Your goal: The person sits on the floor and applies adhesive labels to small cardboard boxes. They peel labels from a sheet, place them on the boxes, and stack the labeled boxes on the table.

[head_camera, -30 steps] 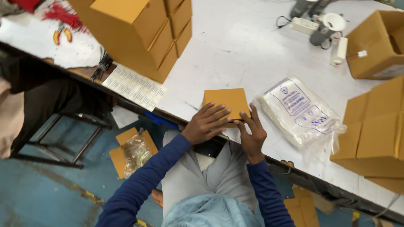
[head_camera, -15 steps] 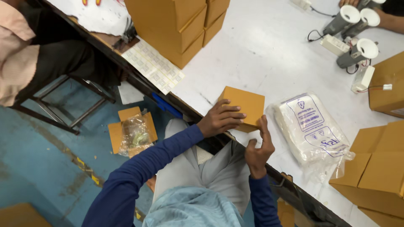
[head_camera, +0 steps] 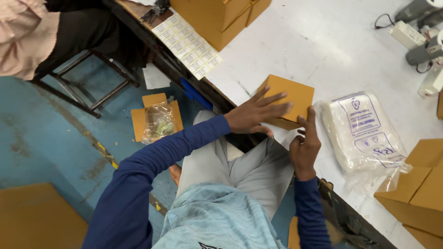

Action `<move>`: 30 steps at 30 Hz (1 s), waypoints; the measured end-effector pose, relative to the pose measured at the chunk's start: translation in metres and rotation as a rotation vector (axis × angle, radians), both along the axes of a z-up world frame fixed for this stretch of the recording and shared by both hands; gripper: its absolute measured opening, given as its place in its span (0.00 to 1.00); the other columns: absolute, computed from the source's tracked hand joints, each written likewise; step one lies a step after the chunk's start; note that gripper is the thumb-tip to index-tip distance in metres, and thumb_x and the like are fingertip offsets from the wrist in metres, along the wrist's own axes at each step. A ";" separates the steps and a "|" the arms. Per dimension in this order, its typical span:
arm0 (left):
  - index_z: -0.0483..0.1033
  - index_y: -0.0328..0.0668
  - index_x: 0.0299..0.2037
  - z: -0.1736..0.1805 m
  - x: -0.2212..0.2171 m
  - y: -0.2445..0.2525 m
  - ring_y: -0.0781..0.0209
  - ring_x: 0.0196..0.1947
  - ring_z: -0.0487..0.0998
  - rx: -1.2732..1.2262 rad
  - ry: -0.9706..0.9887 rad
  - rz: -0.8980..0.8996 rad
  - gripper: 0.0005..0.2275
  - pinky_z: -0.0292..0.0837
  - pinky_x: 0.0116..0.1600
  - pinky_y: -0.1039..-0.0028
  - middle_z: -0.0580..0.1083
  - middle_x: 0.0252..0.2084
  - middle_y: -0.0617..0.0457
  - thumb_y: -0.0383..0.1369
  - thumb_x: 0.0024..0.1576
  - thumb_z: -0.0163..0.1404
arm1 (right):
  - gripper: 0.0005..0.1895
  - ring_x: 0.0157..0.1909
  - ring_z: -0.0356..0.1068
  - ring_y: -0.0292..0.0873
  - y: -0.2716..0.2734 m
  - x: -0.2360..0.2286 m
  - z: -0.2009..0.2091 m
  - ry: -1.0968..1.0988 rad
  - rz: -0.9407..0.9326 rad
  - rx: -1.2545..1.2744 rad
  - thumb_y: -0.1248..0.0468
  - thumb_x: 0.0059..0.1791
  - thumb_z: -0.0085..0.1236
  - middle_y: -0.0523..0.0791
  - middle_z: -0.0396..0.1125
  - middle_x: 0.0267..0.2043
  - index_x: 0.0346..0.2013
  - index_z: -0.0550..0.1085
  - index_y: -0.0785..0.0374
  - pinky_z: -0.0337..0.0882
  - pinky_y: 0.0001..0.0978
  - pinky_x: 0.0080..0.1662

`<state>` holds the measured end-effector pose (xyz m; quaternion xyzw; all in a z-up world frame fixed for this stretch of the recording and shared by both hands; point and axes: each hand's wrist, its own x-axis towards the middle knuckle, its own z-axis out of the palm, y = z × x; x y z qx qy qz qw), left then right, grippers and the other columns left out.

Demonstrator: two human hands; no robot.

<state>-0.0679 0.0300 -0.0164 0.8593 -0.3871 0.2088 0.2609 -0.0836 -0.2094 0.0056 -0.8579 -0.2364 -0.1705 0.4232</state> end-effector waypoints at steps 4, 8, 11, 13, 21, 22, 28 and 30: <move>0.50 0.60 0.78 0.007 0.010 -0.001 0.45 0.83 0.37 -0.067 0.064 0.219 0.37 0.28 0.82 0.41 0.45 0.82 0.52 0.59 0.59 0.44 | 0.31 0.62 0.73 0.49 0.003 0.003 -0.013 -0.023 -0.007 0.168 0.87 0.42 0.37 0.54 0.60 0.74 0.55 0.73 0.69 0.77 0.32 0.46; 0.52 0.79 0.74 0.009 0.005 -0.001 0.41 0.81 0.34 0.171 0.041 0.202 0.35 0.27 0.78 0.38 0.41 0.81 0.51 0.67 0.55 0.39 | 0.31 0.62 0.73 0.47 0.005 0.004 -0.018 -0.002 -0.046 0.181 0.87 0.44 0.38 0.51 0.62 0.74 0.58 0.72 0.68 0.77 0.30 0.45; 0.45 0.75 0.77 0.027 -0.003 -0.003 0.42 0.81 0.31 0.095 -0.045 0.189 0.36 0.28 0.78 0.33 0.35 0.82 0.47 0.69 0.59 0.34 | 0.30 0.68 0.69 0.50 -0.005 0.004 -0.022 -0.029 0.010 0.211 0.87 0.44 0.38 0.53 0.61 0.74 0.57 0.72 0.67 0.76 0.30 0.44; 0.41 0.68 0.79 0.054 0.000 -0.004 0.37 0.81 0.29 0.193 0.048 0.294 0.39 0.27 0.74 0.29 0.33 0.81 0.43 0.71 0.59 0.31 | 0.30 0.71 0.66 0.51 -0.007 0.009 -0.026 -0.053 0.042 0.227 0.87 0.45 0.38 0.53 0.60 0.75 0.57 0.73 0.67 0.76 0.31 0.45; 0.38 0.64 0.82 0.123 -0.009 -0.033 0.46 0.84 0.32 0.592 0.141 0.388 0.52 0.22 0.76 0.31 0.34 0.84 0.50 0.78 0.50 0.33 | 0.27 0.67 0.72 0.48 -0.007 0.013 -0.040 -0.008 -0.002 0.240 0.85 0.48 0.39 0.52 0.62 0.76 0.56 0.73 0.64 0.77 0.30 0.44; 0.38 0.63 0.82 0.116 -0.013 -0.034 0.50 0.83 0.33 0.637 0.139 0.283 0.56 0.23 0.77 0.33 0.35 0.84 0.52 0.80 0.44 0.35 | 0.27 0.69 0.69 0.49 -0.010 0.013 -0.039 -0.025 0.034 0.231 0.85 0.48 0.39 0.53 0.60 0.76 0.57 0.72 0.64 0.78 0.31 0.45; 0.39 0.49 0.79 0.059 0.018 -0.049 0.48 0.81 0.32 0.469 0.251 0.343 0.53 0.21 0.71 0.28 0.36 0.82 0.43 0.76 0.52 0.38 | 0.23 0.67 0.68 0.51 -0.010 0.006 -0.032 0.034 0.050 0.249 0.76 0.52 0.55 0.54 0.58 0.75 0.62 0.70 0.66 0.75 0.38 0.52; 0.39 0.47 0.79 0.038 0.042 -0.043 0.45 0.81 0.30 0.331 0.305 0.304 0.49 0.20 0.70 0.26 0.37 0.81 0.43 0.71 0.56 0.42 | 0.27 0.72 0.64 0.54 -0.012 0.014 -0.025 0.002 0.076 0.227 0.77 0.50 0.48 0.54 0.59 0.76 0.66 0.69 0.67 0.72 0.44 0.63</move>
